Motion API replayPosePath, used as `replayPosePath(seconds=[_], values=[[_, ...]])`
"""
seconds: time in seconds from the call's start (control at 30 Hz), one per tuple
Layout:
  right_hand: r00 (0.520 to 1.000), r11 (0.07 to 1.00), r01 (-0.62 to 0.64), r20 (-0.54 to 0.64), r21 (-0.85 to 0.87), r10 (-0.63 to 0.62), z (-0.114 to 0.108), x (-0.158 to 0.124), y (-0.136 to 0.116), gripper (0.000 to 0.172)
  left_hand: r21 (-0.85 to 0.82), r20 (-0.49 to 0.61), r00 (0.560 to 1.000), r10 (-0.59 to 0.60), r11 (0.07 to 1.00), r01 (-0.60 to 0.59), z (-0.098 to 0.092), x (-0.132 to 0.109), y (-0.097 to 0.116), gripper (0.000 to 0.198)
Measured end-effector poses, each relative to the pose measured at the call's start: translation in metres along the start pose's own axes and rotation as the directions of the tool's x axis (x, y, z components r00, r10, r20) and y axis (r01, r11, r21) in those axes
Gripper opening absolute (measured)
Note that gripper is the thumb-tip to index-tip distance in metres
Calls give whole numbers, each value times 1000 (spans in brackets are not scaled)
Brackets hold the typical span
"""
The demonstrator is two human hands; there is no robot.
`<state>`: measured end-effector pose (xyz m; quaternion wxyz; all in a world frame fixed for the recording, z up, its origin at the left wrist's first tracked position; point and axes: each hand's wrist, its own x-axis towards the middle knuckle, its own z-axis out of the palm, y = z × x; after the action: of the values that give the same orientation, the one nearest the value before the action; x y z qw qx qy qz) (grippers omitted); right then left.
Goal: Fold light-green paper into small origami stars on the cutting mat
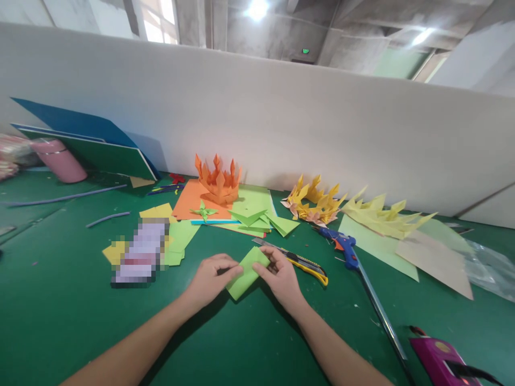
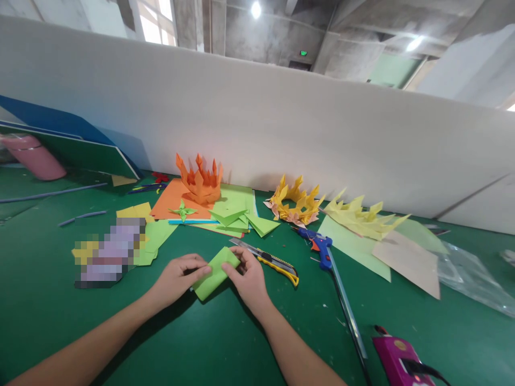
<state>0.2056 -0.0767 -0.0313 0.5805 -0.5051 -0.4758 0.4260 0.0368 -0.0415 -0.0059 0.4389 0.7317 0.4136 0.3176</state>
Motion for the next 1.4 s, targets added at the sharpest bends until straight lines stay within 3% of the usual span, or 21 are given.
replayPosePath(seconds=[0.47,0.63,0.8,0.87,0.97,1.1,1.23,1.3,1.4], values=[[995,993,-100,12,65,99,-3,1,-4,33,11,75,996,-40,999,39,2,-1,-2,22],[995,994,-99,-10,40,100,-3,1,-4,32,-69,31,996,-83,994,85,6,-4,-2,31],[997,998,-67,-32,-13,66,-2,1,-3,30,18,42,998,45,999,-46,6,-5,3,11],[998,997,-50,-47,-51,48,-2,1,-2,30,54,59,991,118,991,-121,5,-5,4,11],[999,993,-22,-50,-119,16,-2,2,1,28,102,63,989,132,985,-138,5,-4,4,14],[992,980,94,-70,-177,-108,-2,2,4,26,157,10,996,85,984,-86,4,-2,-1,12],[934,883,308,-63,-355,-351,-4,0,5,26,183,-47,998,42,983,-32,1,0,-7,13],[898,801,414,48,-432,-438,-3,-3,4,15,201,-58,997,47,979,-35,0,1,-10,14],[842,694,538,254,-479,-477,-1,-6,3,13,239,-45,997,70,969,-57,-1,1,-13,15]])
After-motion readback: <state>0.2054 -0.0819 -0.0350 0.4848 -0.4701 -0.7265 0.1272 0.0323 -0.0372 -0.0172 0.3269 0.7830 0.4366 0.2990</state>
